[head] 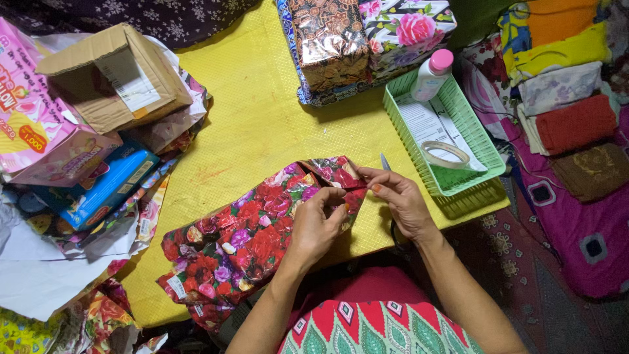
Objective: The person folds a floral-patterned wrapping paper around a rectangular item on a yellow table, then uses scissors to cut a piece of clear tape and secures the package. The wrapped item is placed on the table among other wrapped packages.
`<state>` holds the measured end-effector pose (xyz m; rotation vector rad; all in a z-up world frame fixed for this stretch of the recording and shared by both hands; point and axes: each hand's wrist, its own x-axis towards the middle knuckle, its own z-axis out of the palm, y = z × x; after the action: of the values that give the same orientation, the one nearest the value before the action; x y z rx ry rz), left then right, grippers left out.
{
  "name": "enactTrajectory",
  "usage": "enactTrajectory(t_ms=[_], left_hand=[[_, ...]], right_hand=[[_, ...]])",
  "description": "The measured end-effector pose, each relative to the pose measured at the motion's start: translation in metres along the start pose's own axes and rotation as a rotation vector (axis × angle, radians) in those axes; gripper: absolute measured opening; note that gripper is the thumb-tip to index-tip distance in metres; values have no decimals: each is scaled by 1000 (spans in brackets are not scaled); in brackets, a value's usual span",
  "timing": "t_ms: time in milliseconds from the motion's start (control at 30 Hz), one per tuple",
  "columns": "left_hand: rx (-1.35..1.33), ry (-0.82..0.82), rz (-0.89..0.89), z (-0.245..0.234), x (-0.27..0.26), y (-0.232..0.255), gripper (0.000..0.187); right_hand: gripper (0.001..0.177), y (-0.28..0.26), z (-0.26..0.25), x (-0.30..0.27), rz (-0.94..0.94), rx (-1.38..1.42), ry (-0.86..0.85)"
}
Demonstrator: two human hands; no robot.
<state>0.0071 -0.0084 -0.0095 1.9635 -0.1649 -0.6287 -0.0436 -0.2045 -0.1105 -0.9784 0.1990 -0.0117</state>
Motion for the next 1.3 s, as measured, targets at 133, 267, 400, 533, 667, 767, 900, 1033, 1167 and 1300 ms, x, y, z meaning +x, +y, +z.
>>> enactTrajectory(t_ms=[133, 267, 400, 533, 667, 767, 900, 1033, 1167, 1300], left_hand=[[131, 51, 180, -3, -4, 4, 19], [285, 102, 315, -10, -8, 7, 15], [-46, -35, -52, -23, -12, 5, 16], [-450, -138, -57, -48, -13, -1, 15], [-547, -114, 21, -69, -15, -15, 14], [-525, -44, 45, -84, -15, -31, 15], [-821, -91, -1, -93, 1, -55, 13], [-923, -117, 38, -94, 4, -76, 11], [-922, -163, 106, -91, 3, -88, 13], [-906, -169, 149, -89, 2, -92, 12]], right_hand=[[10, -26, 10, -12, 1, -101, -14], [19, -48, 18, -20, -78, -387, -39], [30, -55, 9, -10, -114, -427, 174], [27, -28, 2, 17, 123, -587, 377], [26, 12, -3, 48, 204, -390, 359], [24, 26, -6, 53, 249, -504, 367], [26, 32, 2, 53, 111, -1101, 257], [35, 36, 14, 57, 182, -1412, 182], [34, 43, 16, 60, 290, -1226, 229], [37, 54, 18, 53, 281, -1090, 311]])
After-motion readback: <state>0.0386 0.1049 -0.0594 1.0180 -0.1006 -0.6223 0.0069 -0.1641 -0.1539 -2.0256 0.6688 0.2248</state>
